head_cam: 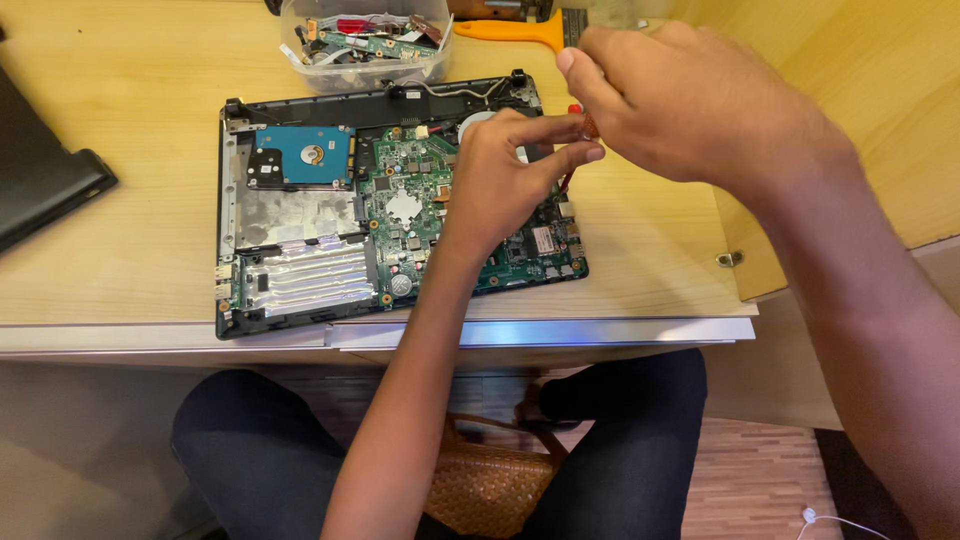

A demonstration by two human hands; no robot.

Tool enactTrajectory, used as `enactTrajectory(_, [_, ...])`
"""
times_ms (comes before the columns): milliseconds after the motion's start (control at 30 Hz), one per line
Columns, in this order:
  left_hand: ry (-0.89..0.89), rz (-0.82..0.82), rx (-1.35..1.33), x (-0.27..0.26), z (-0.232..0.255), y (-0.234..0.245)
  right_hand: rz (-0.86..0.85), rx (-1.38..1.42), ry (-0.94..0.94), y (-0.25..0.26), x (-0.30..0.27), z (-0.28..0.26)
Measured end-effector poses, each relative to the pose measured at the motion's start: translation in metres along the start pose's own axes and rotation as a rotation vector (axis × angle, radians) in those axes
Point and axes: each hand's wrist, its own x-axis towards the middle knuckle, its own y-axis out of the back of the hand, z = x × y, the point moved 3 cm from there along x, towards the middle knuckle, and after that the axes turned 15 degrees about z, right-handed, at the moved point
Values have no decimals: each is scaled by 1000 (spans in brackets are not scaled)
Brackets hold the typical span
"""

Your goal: The person uses a screwdriver to remove screws from the motherboard of a disassembled laptop. They then use their fingers to disconnect a small ribbon cable from the board.

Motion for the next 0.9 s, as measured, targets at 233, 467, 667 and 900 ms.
enactTrajectory(233, [96,-290,102,9,27,11,-125,56,-7,8,0,-5])
enactTrajectory(467, [89,-42,133,5,25,2,22,-87,40,-6,-2,3])
enactTrajectory(667, [108,-220,-35,-2,25,6,-40,80,115,-1,-6,-10])
enactTrajectory(900, [124,-51,99,-4,24,2,321,-130,186,-23,-7,-3])
